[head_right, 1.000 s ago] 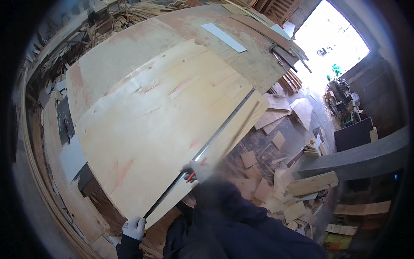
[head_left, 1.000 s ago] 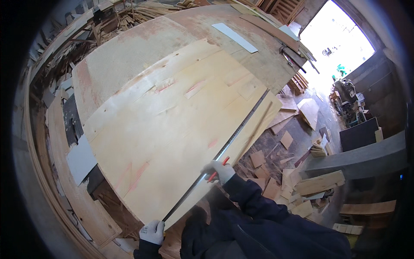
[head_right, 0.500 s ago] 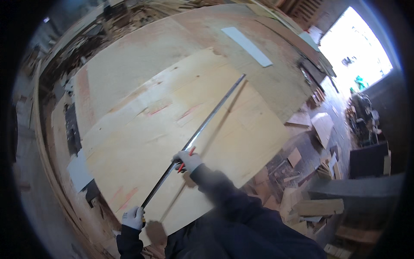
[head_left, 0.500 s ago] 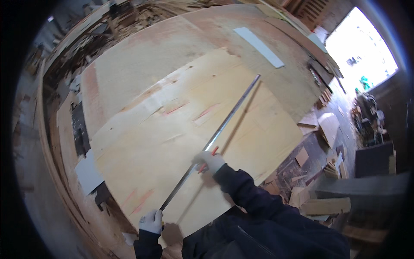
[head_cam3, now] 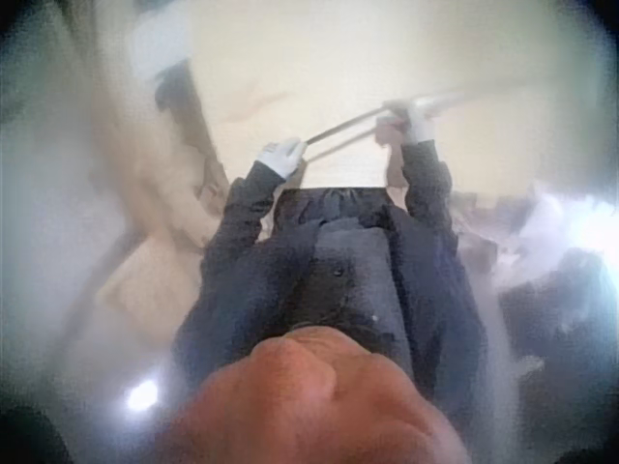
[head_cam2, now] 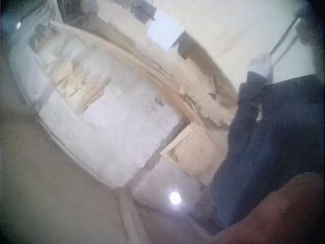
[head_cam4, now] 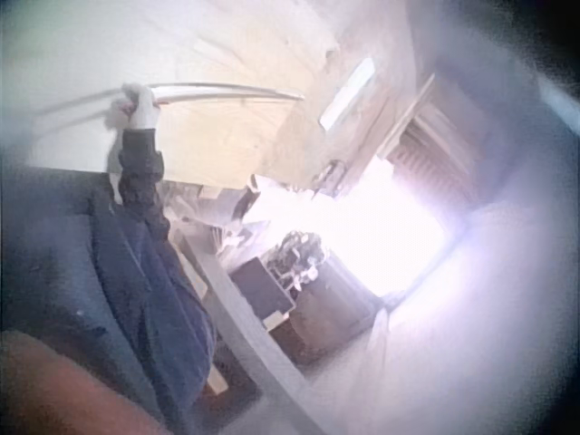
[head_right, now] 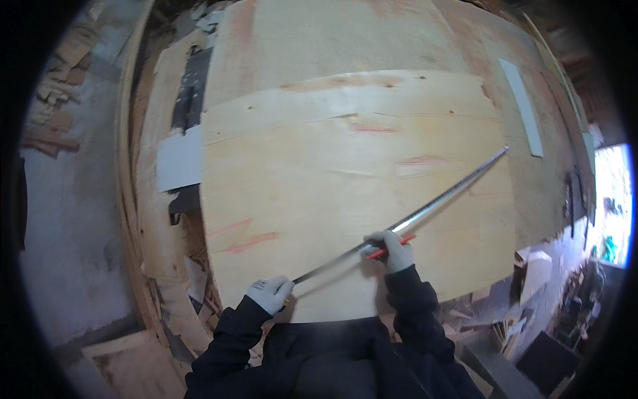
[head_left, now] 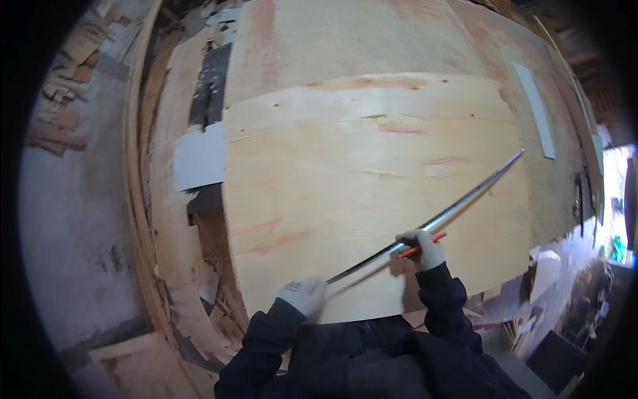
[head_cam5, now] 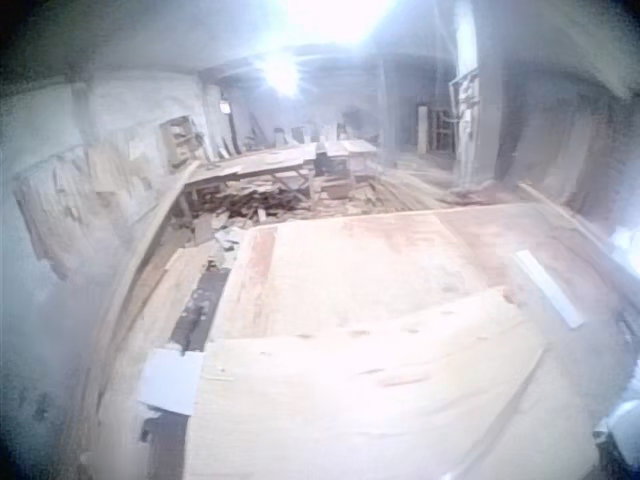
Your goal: The person measures and marks a large plywood sheet with a tape measure and red pencil, then uses a compass to draw intersecting lines. A coworker hands over tools and the person continues marking the board.
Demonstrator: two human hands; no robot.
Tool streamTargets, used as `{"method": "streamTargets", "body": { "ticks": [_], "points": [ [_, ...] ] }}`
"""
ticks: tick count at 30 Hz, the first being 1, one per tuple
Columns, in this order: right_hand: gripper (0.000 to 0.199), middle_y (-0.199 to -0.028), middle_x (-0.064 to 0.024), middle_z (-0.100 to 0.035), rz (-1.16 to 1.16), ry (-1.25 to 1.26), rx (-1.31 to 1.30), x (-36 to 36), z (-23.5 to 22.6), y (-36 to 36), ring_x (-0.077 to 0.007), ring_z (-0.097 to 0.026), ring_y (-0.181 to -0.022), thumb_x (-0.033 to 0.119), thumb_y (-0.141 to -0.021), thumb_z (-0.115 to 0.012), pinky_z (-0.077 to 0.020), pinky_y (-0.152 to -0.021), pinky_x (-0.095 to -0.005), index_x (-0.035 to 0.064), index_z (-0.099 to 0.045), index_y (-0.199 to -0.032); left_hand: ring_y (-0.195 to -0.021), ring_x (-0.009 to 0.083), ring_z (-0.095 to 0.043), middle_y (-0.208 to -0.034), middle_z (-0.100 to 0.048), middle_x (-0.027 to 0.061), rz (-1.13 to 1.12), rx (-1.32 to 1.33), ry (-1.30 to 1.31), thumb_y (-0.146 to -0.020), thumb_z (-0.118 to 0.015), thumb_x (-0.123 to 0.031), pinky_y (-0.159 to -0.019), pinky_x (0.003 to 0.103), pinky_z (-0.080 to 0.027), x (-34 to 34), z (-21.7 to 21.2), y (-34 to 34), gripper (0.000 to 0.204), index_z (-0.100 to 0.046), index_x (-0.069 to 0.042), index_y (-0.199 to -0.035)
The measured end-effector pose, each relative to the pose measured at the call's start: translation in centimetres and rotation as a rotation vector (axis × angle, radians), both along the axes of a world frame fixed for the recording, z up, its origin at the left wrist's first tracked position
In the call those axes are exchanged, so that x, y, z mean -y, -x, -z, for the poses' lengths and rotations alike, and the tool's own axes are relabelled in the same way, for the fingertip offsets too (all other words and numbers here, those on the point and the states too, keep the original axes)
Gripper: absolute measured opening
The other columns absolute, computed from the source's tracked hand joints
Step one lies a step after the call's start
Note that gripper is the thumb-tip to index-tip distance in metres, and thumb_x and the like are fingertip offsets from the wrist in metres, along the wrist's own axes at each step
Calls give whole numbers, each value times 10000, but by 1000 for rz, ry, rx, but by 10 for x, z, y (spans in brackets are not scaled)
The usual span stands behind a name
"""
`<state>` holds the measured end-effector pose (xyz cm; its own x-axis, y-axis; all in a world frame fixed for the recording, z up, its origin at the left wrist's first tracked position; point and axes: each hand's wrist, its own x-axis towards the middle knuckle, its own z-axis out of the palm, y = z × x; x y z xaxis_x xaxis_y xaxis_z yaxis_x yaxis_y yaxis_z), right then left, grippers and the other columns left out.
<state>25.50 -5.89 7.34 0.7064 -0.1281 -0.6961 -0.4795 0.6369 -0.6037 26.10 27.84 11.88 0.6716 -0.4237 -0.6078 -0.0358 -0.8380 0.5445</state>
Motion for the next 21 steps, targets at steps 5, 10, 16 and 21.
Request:
{"method": "streamTargets", "body": {
  "ticks": [5,10,16,21],
  "points": [
    [286,-926,-146,-718,-1,144,-129,2,-7,-7,-197,-676,-714,252,-965,-585,-571,-675,-321,-15,-685,-979,-777,362,-666,-798,-676,167,73,264,153,-969,-526,-336,-703,459,-504,-8,23,-19,340,-673,-45,-876],
    [303,-941,-138,-729,89,162,-148,-5,-12,-4,-182,-690,-737,257,-958,-579,-565,-654,-292,-19,-703,-973,-737,328,-671,-750,-669,158,76,158,156,-966,-524,-308,-682,420,-501,-25,5,-43,337,-670,-40,-825],
    [299,-937,-136,-705,67,419,73,-5,6,40,-202,-699,-755,263,-989,-541,-581,-675,-313,-3,-673,-1019,-792,315,-661,-950,-658,90,441,411,137,-856,-600,-124,-683,439,-521,-58,11,-24,174,-637,-98,-1025],
    [347,-1019,-215,-706,187,201,77,5,8,72,-254,-686,-774,334,-1000,-530,-594,-680,-369,12,-660,-1005,-801,326,-659,-917,-660,110,302,203,126,-897,-581,-196,-702,436,-517,-62,14,15,182,-648,-64,-1003]
  ]
}}
